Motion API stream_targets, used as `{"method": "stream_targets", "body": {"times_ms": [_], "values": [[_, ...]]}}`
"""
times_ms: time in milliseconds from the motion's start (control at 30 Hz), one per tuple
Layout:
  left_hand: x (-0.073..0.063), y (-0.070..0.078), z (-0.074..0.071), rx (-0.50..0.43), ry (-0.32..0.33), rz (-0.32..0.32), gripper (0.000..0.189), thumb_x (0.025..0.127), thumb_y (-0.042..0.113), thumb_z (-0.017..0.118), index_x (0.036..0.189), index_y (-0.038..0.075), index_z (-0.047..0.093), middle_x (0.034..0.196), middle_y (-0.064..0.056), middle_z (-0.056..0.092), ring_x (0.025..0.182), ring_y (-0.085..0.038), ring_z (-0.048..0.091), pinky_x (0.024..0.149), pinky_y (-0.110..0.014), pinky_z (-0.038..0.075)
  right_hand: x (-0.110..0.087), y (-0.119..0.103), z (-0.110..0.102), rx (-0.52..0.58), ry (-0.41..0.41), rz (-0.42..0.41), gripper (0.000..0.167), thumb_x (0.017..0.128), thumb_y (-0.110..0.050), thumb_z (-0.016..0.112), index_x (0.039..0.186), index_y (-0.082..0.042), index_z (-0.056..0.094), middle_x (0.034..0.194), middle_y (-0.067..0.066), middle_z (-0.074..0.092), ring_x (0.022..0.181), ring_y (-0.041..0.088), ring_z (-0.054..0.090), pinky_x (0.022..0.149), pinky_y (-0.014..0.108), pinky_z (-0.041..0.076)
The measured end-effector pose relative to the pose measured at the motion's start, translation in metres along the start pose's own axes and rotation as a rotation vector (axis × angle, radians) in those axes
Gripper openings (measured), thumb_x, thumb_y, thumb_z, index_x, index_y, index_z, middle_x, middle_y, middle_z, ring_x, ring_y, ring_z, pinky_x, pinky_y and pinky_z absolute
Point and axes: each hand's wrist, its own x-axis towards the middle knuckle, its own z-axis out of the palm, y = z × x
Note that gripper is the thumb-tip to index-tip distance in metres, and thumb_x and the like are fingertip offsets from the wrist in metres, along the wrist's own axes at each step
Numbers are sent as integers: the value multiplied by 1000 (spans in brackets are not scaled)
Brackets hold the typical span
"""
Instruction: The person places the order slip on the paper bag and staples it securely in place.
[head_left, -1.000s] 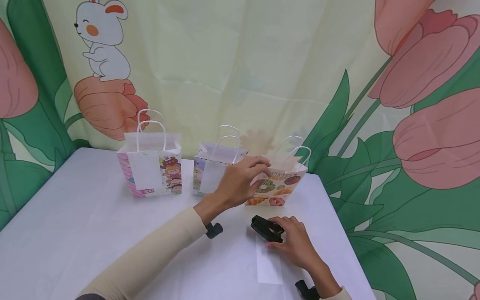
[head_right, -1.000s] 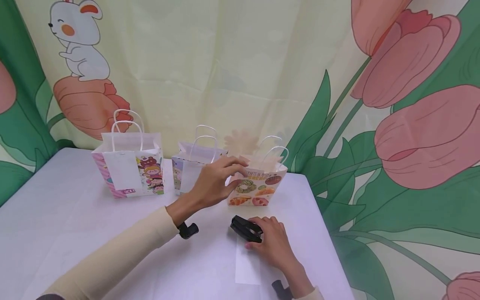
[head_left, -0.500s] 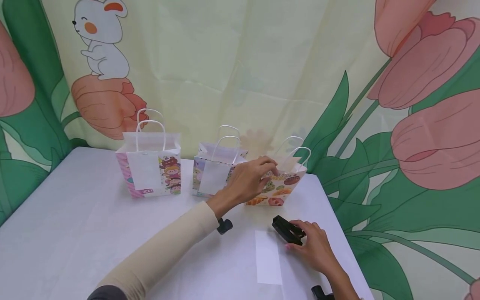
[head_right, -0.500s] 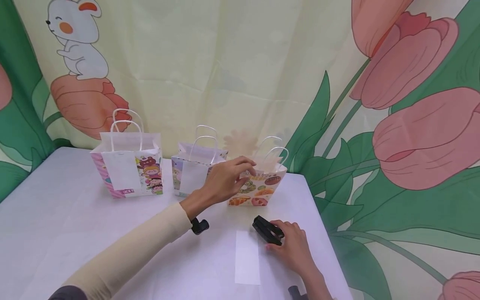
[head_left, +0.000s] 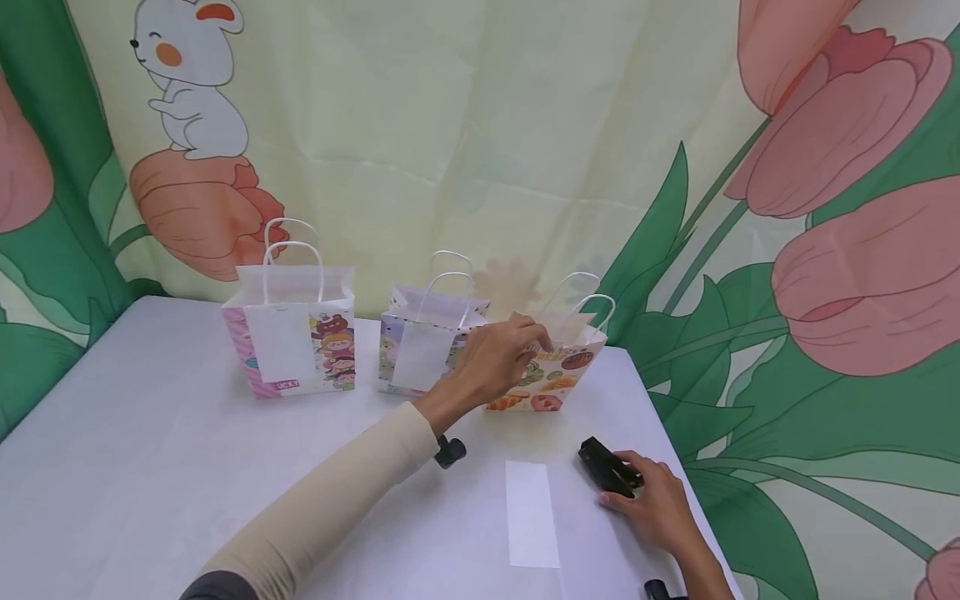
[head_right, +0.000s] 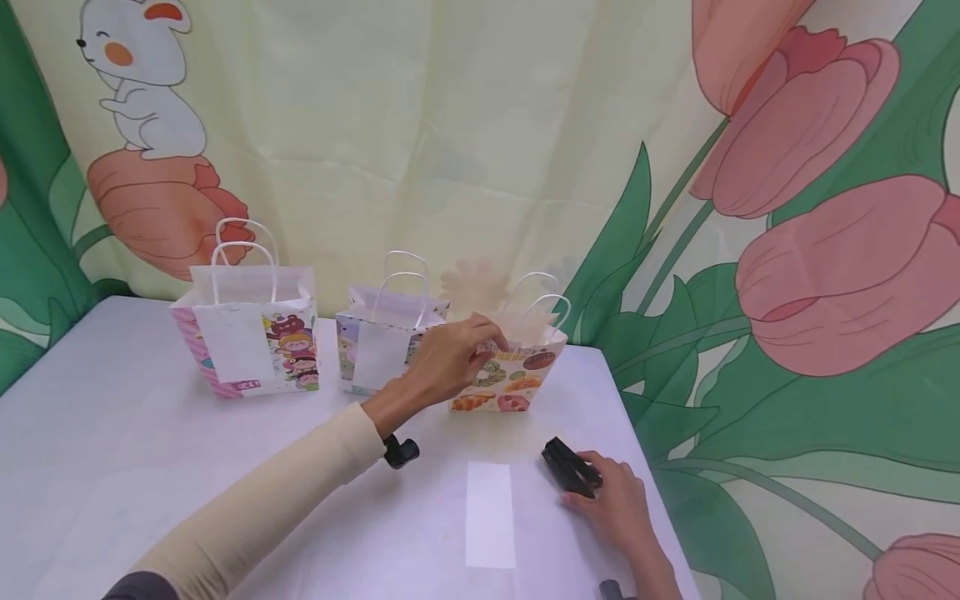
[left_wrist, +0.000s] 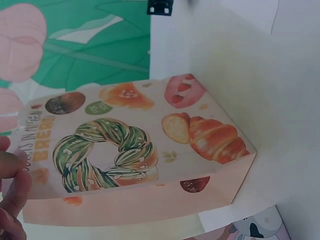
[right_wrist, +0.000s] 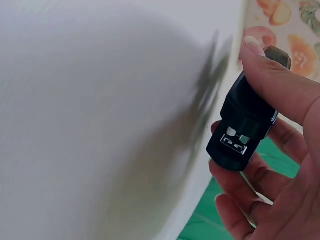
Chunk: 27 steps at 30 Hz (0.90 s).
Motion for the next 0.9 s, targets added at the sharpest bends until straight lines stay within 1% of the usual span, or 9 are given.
{"method": "stream_targets", "body": {"times_ms": [100, 200, 367, 500, 600, 700, 800, 900], "values": [[0, -1, 1, -4, 1, -5, 19, 100, 10, 73, 112, 24, 78, 131, 4, 77, 89, -13, 73, 67, -18, 55, 0, 5, 1, -9, 4, 8, 80, 75, -40, 96, 144, -15, 63, 135, 22, 68, 117, 37, 60, 87, 52, 51], [0, -2, 2, -12, 6, -6, 19, 100, 10, 73, 112, 24, 78, 130, 3, 77, 93, -14, 75, 69, -20, 57, 0, 9, 2, -21, 5, 7, 79, 75, -38, 97, 143, -15, 64, 133, 20, 69, 117, 35, 60, 88, 51, 49], [0, -2, 2, -27, 19, -10, 16, 100, 12, 74, 111, 23, 78, 126, 3, 78, 98, -16, 78, 78, -27, 63, 2, 11, 4, -47, 8, 10, 80, 73, -37, 98, 141, -14, 65, 127, 18, 68, 116, 36, 60, 91, 57, 48], [2, -3, 2, -35, 20, -5, 16, 99, 8, 74, 109, 20, 78, 119, 2, 79, 93, -15, 76, 78, -27, 63, 2, 8, 6, -79, 21, 11, 80, 69, -39, 99, 138, -13, 67, 121, 17, 68, 112, 35, 61, 94, 60, 47], [3, -3, 3, -41, 19, 0, 16, 99, 5, 73, 106, 18, 78, 113, 1, 79, 89, -15, 75, 78, -27, 62, 1, 5, 6, -82, 41, 1, 81, 68, -39, 100, 138, -14, 67, 119, 17, 69, 111, 35, 61, 96, 62, 45], [3, -3, 4, -45, 25, 0, 14, 100, 7, 72, 105, 19, 79, 111, 3, 79, 89, -13, 75, 78, -25, 62, -1, 0, 8, -46, 86, -17, 80, 70, -35, 100, 139, -15, 66, 125, 19, 68, 116, 38, 60, 100, 63, 42], [3, -3, 4, -46, 32, 3, 14, 101, 9, 72, 105, 20, 79, 110, 4, 78, 89, -12, 74, 79, -24, 61, -4, -9, 8, 32, 144, -21, 76, 73, -30, 99, 140, -16, 66, 134, 20, 66, 123, 39, 56, 102, 61, 39], [4, -3, 5, -44, 37, 7, 13, 101, 9, 71, 105, 20, 79, 111, 4, 78, 89, -12, 74, 79, -24, 62, -7, -21, 8, 126, 165, -5, 70, 76, -30, 98, 138, -18, 69, 137, 17, 66, 126, 36, 54, 101, 57, 41]]}}
